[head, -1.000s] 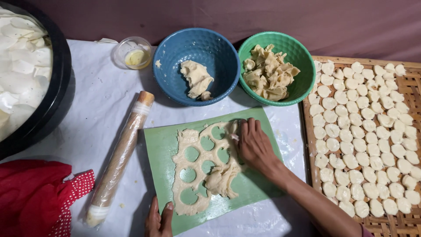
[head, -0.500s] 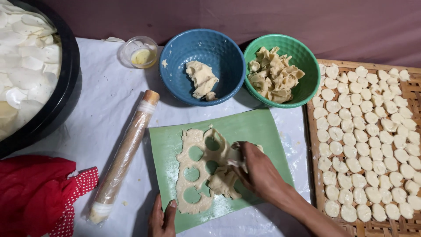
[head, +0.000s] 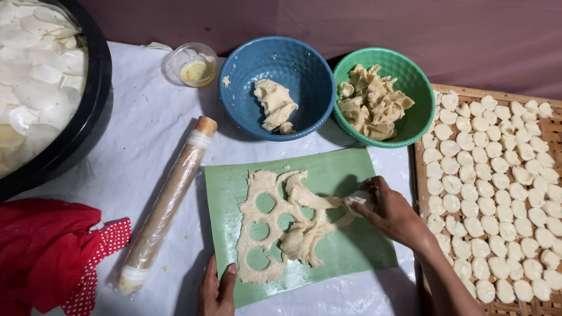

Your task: Cutting small circles from a sheet of dough and rolling out dough with a rolling pin.

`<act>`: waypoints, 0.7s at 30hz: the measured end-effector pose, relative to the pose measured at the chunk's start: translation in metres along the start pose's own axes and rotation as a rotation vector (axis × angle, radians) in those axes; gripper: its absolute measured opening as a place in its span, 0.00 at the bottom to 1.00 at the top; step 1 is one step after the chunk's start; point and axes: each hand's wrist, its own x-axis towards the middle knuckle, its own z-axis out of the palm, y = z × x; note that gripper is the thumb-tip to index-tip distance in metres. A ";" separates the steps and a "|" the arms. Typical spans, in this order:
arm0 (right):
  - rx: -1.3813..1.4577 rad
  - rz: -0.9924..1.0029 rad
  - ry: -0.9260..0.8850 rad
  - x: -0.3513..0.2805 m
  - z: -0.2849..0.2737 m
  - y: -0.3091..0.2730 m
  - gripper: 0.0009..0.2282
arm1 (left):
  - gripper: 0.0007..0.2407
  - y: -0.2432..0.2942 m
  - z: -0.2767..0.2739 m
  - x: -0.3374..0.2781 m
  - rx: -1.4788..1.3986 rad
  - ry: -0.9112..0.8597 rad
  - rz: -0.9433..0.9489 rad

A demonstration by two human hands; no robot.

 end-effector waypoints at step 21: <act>-0.382 -0.145 0.380 -0.004 0.044 0.015 0.22 | 0.18 -0.007 -0.003 0.002 0.043 -0.005 0.043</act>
